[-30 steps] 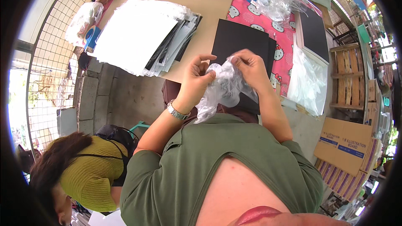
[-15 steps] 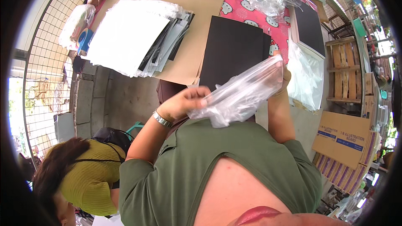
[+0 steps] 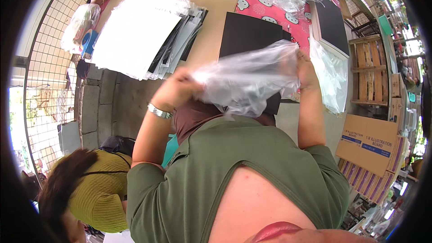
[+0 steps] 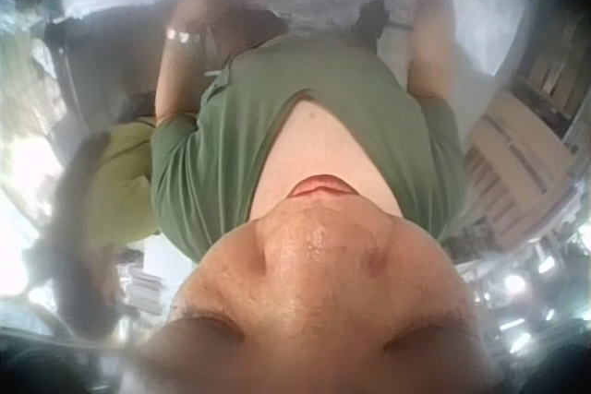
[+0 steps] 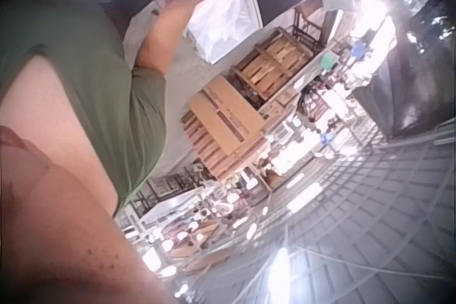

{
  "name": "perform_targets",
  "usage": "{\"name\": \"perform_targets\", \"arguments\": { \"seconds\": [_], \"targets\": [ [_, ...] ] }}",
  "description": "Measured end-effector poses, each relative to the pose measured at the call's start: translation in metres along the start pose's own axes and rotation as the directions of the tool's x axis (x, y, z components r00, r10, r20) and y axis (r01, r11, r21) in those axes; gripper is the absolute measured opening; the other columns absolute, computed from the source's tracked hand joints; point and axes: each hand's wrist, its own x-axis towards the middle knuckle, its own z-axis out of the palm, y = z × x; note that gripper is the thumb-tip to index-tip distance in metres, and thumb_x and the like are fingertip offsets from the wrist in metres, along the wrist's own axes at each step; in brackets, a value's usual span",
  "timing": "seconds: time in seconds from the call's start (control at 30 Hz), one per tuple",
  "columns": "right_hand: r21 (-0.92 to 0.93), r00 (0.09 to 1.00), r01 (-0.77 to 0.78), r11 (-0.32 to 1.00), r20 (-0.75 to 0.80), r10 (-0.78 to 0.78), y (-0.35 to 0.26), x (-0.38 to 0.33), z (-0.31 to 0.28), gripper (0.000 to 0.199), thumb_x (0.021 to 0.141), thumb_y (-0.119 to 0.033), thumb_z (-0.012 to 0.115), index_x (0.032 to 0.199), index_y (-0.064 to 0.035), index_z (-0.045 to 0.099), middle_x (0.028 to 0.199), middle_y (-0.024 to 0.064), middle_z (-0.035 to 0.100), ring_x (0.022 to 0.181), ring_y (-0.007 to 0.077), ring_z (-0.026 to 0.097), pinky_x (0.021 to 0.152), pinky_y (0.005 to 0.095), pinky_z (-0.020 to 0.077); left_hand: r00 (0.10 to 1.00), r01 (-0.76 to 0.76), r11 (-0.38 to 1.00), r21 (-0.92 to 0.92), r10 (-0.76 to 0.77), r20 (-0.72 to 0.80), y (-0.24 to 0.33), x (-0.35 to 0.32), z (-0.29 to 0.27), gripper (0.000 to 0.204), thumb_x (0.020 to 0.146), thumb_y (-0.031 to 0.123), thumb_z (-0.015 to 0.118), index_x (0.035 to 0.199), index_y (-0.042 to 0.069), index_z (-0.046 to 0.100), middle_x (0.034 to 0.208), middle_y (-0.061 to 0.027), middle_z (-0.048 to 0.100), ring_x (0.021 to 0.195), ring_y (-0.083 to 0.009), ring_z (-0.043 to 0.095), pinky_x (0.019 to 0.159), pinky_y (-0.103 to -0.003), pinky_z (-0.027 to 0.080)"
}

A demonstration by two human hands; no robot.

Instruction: The person places black cardstock sheets into individual plastic bags, smoothing the bags and stacking the finished items.

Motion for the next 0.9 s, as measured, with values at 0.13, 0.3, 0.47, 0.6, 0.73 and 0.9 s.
{"name": "perform_targets", "arguments": {
  "seconds": [0.13, 0.3, 0.47, 0.6, 0.73, 0.9],
  "targets": [
    [-0.402, 0.876, 0.122, 0.907, 0.473, 0.092, -0.004, 0.008, -0.007, 0.019, 0.081, -0.01, 0.062, 0.1, -0.0047, 0.061, 0.089, 0.0031, 0.063, 0.073, 0.0102, 0.058, 0.064, 0.0252, 0.0468, 0.896, -0.304, 0.625, -0.719, 0.444, 0.008, 0.018, 0.019, -0.001, 0.027, 0.086, 0.017, 0.051, 0.105, -0.002, 0.054, 0.104, -0.0138, 0.061, 0.101, -0.0224, 0.057, 0.088, -0.036, 0.046],
    [0.325, 0.95, 0.271, 0.906, 0.063, -0.307, -0.002, 0.014, -0.007, 0.028, 0.084, -0.007, 0.057, 0.112, -0.0083, 0.057, 0.087, 0.0057, 0.063, 0.078, 0.016, 0.061, 0.067, 0.0269, 0.049, 0.946, -0.12, 0.992, 0.051, 0.098, 0.309, 0.005, 0.025, 0.029, 0.039, 0.087, 0.02, 0.054, 0.117, -0.004, 0.051, 0.102, -0.004, 0.058, 0.087, -0.0113, 0.053, 0.081, -0.025, 0.042],
    [-0.132, 0.853, -0.046, 0.99, 0.511, 0.108, -0.014, 0.021, -0.018, 0.019, 0.081, -0.013, 0.064, 0.098, -0.0038, 0.063, 0.082, 0.0036, 0.064, 0.077, 0.0114, 0.059, 0.067, 0.0235, 0.0467, 0.947, -0.141, 0.876, -0.46, 0.255, 0.194, 0.018, 0.035, 0.01, 0.034, 0.085, 0.016, 0.056, 0.112, -0.005, 0.053, 0.1, -0.0137, 0.062, 0.094, -0.0201, 0.058, 0.086, -0.035, 0.045],
    [-0.483, 0.874, -0.045, 0.875, 0.405, 0.268, -0.02, 0.013, -0.016, 0.017, 0.078, -0.013, 0.068, 0.09, -0.0028, 0.063, 0.085, 0.0049, 0.065, 0.083, 0.0118, 0.06, 0.074, 0.0282, 0.0471, 0.906, -0.246, 0.696, -0.674, 0.413, 0.096, -0.004, 0.051, -0.028, 0.042, 0.081, 0.023, 0.053, 0.11, -0.007, 0.052, 0.101, -0.0224, 0.06, 0.094, -0.0329, 0.059, 0.087, -0.043, 0.046],
    [0.322, 0.943, 0.328, 0.888, -0.06, -0.327, -0.007, 0.022, -0.036, 0.027, 0.084, -0.011, 0.057, 0.111, -0.0087, 0.056, 0.087, 0.0092, 0.064, 0.071, 0.0209, 0.062, 0.067, 0.0361, 0.0507, 0.959, -0.038, 0.895, -0.445, 0.157, 0.235, 0.002, 0.059, 0.009, 0.041, 0.075, 0.013, 0.063, 0.109, -0.008, 0.054, 0.1, -0.0134, 0.062, 0.089, -0.0193, 0.06, 0.083, -0.032, 0.046],
    [0.219, 1.0, -0.018, 0.976, -0.012, 0.021, 0.003, 0.05, -0.067, 0.028, 0.084, -0.017, 0.058, 0.11, -0.0076, 0.056, 0.056, -0.0062, 0.044, 0.048, 0.0026, 0.039, 0.044, 0.0167, 0.0333, 0.958, -0.023, 0.974, -0.227, 0.086, 0.272, -0.016, 0.123, -0.022, 0.035, 0.088, 0.02, 0.051, 0.112, -0.006, 0.053, 0.102, -0.0099, 0.062, 0.095, -0.0167, 0.057, 0.089, -0.03, 0.041]
  ]
}}
